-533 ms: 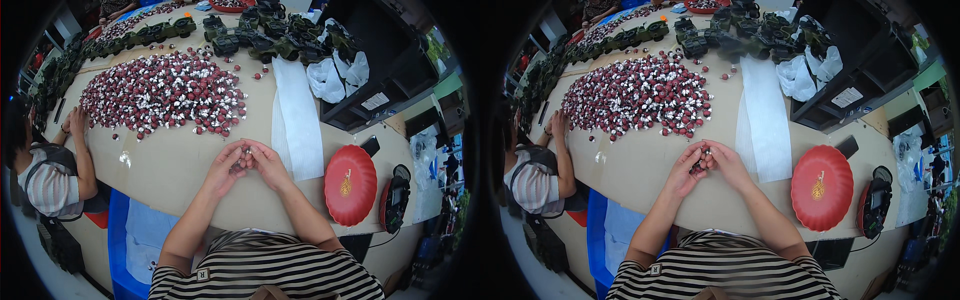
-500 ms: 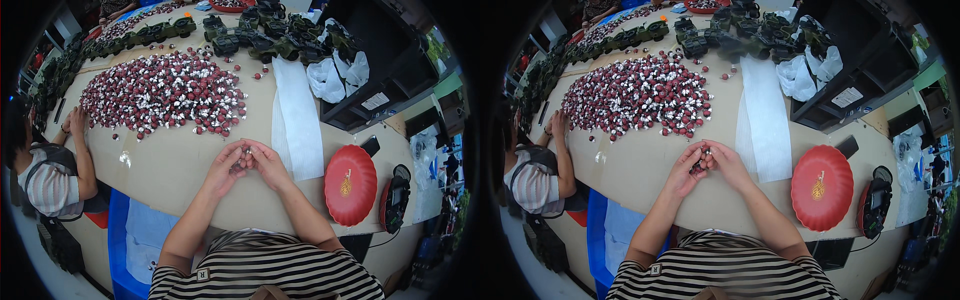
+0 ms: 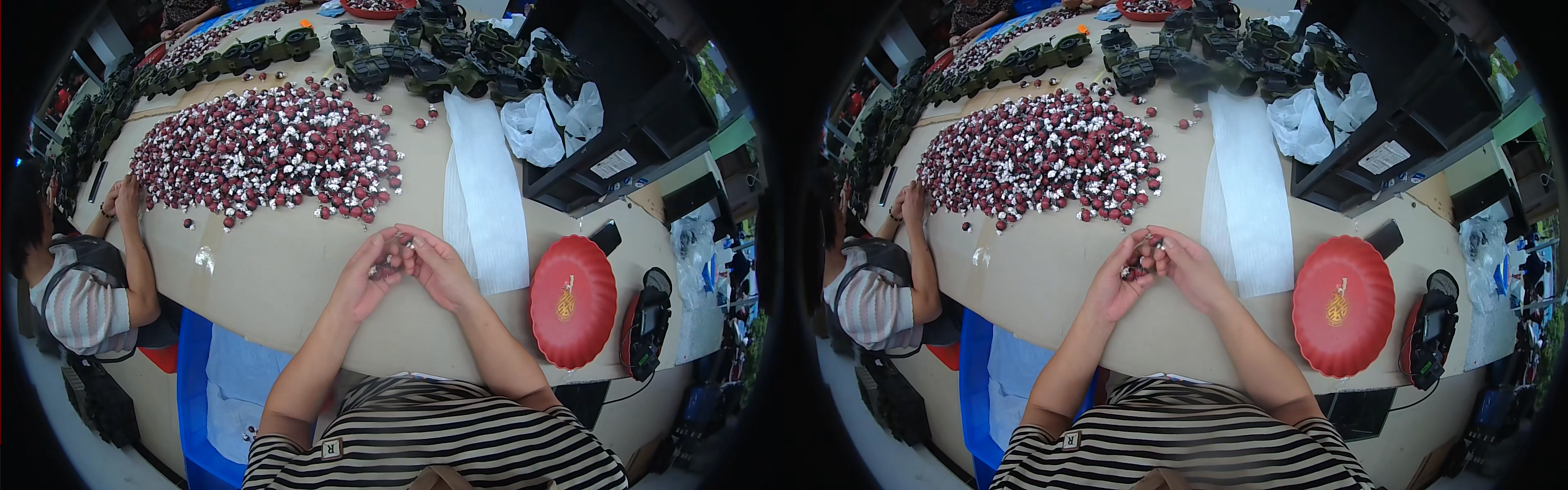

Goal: The person carries a stool, a tray, and a crate to a workbench, sets them down, and takes off a glove. The person then picks up small toy components and assembles them by hand.

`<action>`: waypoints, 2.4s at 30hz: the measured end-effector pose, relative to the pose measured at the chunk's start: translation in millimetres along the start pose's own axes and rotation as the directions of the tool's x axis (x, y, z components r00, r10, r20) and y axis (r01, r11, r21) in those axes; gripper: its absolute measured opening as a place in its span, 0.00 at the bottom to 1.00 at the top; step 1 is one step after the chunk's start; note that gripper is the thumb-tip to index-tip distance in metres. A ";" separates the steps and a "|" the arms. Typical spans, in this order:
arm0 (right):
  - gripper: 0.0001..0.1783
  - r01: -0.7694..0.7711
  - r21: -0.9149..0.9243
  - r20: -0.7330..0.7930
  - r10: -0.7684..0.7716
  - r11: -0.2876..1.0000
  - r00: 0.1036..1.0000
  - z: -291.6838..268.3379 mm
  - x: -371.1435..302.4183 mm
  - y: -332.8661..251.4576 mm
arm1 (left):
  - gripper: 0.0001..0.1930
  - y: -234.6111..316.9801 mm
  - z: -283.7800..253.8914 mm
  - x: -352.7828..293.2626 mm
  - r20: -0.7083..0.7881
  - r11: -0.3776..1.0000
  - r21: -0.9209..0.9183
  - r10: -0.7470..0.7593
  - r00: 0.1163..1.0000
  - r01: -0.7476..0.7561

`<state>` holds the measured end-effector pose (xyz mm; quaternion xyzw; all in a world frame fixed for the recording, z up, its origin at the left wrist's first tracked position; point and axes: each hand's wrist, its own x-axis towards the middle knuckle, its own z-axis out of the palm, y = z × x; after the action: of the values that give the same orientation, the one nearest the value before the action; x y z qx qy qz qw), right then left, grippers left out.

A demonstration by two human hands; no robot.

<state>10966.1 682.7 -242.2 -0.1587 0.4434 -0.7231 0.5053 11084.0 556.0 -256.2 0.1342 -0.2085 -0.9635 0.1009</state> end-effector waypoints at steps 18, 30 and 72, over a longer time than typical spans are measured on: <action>0.20 0.314 -0.816 0.106 -0.409 0.485 0.906 29.0 -11.1 6.9 | 0.31 8.1 11.3 -2.3 0.076 0.892 -0.450 0.076 0.994 -0.034; 0.16 0.209 -0.745 -0.030 -0.344 0.634 0.938 21.5 -11.7 -9.5 | 0.15 -2.6 5.0 -0.7 -0.004 0.997 0.047 0.059 0.998 -0.058; 0.18 0.316 -0.681 0.063 -0.377 0.661 0.924 2.0 0.7 -2.1 | 0.13 -7.0 7.0 5.1 -0.019 0.984 0.174 -0.037 0.999 0.040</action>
<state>10966.0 681.2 -239.6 -0.3831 0.6588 -0.5991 0.2456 11076.2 563.6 -254.1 0.1540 -0.2887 -0.9422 0.0718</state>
